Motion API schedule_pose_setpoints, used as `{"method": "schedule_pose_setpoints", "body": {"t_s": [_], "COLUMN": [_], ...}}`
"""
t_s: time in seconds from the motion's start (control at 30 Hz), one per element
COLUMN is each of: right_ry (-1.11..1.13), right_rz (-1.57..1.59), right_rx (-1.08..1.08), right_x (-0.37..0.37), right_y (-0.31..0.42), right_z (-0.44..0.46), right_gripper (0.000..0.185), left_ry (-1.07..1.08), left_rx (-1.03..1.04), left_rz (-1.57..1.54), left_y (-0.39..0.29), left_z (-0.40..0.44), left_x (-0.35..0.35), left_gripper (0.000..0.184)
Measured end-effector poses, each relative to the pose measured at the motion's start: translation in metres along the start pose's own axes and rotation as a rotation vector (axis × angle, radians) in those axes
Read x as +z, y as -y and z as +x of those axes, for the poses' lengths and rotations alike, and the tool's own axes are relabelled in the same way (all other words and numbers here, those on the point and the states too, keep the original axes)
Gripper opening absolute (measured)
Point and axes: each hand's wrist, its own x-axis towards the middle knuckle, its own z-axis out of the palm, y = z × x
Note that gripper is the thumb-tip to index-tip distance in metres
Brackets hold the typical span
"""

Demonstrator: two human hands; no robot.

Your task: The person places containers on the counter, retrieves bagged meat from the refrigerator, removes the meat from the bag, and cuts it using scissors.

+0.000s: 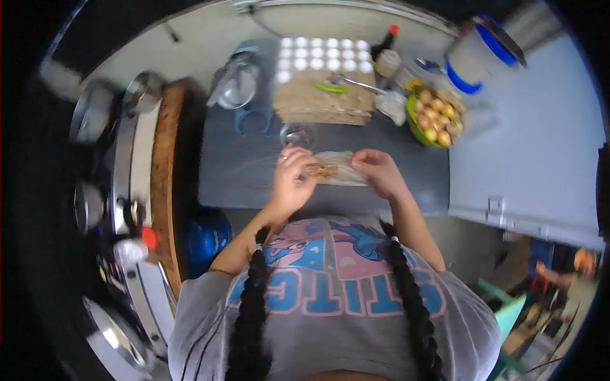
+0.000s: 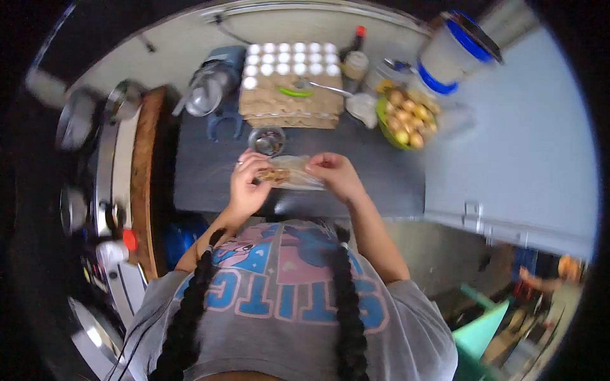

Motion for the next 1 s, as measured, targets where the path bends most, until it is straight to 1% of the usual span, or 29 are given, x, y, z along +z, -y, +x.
{"method": "schedule_pose_setpoints", "body": {"t_s": [0.03,0.07,0.1,0.17,0.2,0.23,0.27,0.3,0.33,0.37,0.4,0.47,0.5,0.53,0.57,0.6,0.63,0.67,0.73,0.77,0.8,0.83,0.87,0.9,0.93,0.97,1.0], "right_ry": [0.046,0.097,0.172,0.311,0.377,0.426,0.526,0.624,0.695,0.774,0.812,0.919,1.011,1.044,1.157,1.267,1.311,1.349,1.386,1.44,1.449,1.457,1.509,1.529,1.543,1.601,1.638], "right_rz": [-0.131,-0.157,-0.183,-0.209,-0.208,-0.214,-0.254,-0.124,0.005,-0.022,-0.047,-0.006,-0.012,-0.032,-0.152,-0.27,-0.44,-0.462,-0.775,-0.784,-0.82,-0.854,-0.859,-0.79,-0.717,-0.535,-0.529], "right_rx": [-0.009,-0.017,-0.028,0.089,0.151,0.219,0.233,0.328,0.437,0.552,0.578,0.61,0.57,0.588,0.493,0.386,0.251,0.252,-0.271,-0.281,-0.311,-0.343,-0.353,-0.398,-0.443,-0.163,-0.172], "right_x": [-0.003,-0.006,-0.007,-0.008,-0.012,-0.013,-0.006,0.001,0.002,0.012,0.022,0.048,0.062,0.076,0.099,0.123,0.145,0.161,0.196,0.217,0.238,0.259,0.282,0.306,0.327,0.348,0.373], "right_y": [0.01,0.012,0.012,0.014,0.0,-0.016,-0.03,-0.042,-0.052,-0.049,-0.051,-0.058,-0.061,-0.063,-0.049,-0.035,-0.025,-0.036,-0.069,-0.079,-0.09,-0.104,-0.121,-0.139,-0.159,-0.183,-0.19], "right_z": [0.003,0.006,0.009,0.016,0.023,0.033,0.043,0.047,0.051,0.055,0.06,0.063,0.068,0.067,0.057,0.045,0.03,0.026,0.022,0.01,-0.005,-0.023,-0.042,-0.065,-0.089,-0.113,-0.154], "right_gripper": [0.022,0.022,0.022,0.018,0.016,0.013,0.013,0.011,0.01,0.009,0.009,0.009,0.016,0.016,0.023,0.029,0.034,0.034,0.028,0.028,0.022,0.018,0.018,0.013,0.01,0.023,0.023], "left_ry": [-0.001,-0.013,-0.001,0.001,0.001,-0.089,0.007,0.114,0.056,0.07,0.096,0.038,-0.006,-0.054,-0.088,-0.188,-0.289,-0.326,-0.51,-0.582,-0.628,-0.726,-0.819,-0.854,-0.971,-1.082,-1.106], "left_rx": [0.026,0.041,0.013,-0.064,-0.11,-0.159,-0.141,-0.127,-0.171,-0.214,-0.249,-0.327,-0.383,-0.438,-0.459,-0.475,-0.488,-0.502,-0.587,-0.634,-0.655,-0.652,-0.643,-0.654,-0.668,-0.676,-0.677], "left_rz": [0.018,0.054,0.046,0.034,0.009,0.081,0.078,0.058,0.09,0.136,0.18,0.225,0.275,0.324,0.338,0.42,0.503,0.521,0.548,0.56,0.589,0.58,0.57,0.592,0.573,0.556,0.587], "left_y": [-0.003,-0.006,-0.01,-0.018,-0.024,-0.028,-0.029,-0.033,-0.037,-0.042,-0.048,-0.066,-0.074,-0.085,-0.098,-0.113,-0.127,-0.141,-0.168,-0.183,-0.197,-0.212,-0.225,-0.238,-0.25,-0.262,-0.271], "left_z": [0.001,0.0,-0.004,-0.012,-0.02,-0.031,-0.043,-0.056,-0.071,-0.086,-0.1,-0.129,-0.143,-0.159,-0.173,-0.188,-0.202,-0.219,-0.255,-0.274,-0.296,-0.319,-0.342,-0.368,-0.396,-0.424,-0.455], "left_x": [0.002,0.0,-0.002,-0.009,-0.013,-0.017,-0.018,-0.019,-0.018,-0.017,-0.018,-0.025,-0.028,-0.032,-0.038,-0.048,-0.057,-0.063,-0.076,-0.082,-0.087,-0.091,-0.095,-0.101,-0.105,-0.111,-0.118], "left_gripper": [0.022,0.023,0.024,0.024,0.024,0.024,0.024,0.023,0.023,0.025,0.028,0.027,0.027,0.026,0.026,0.025,0.024,0.024,0.024,0.022,0.022,0.022,0.022,0.022,0.02,0.017,0.017]}}
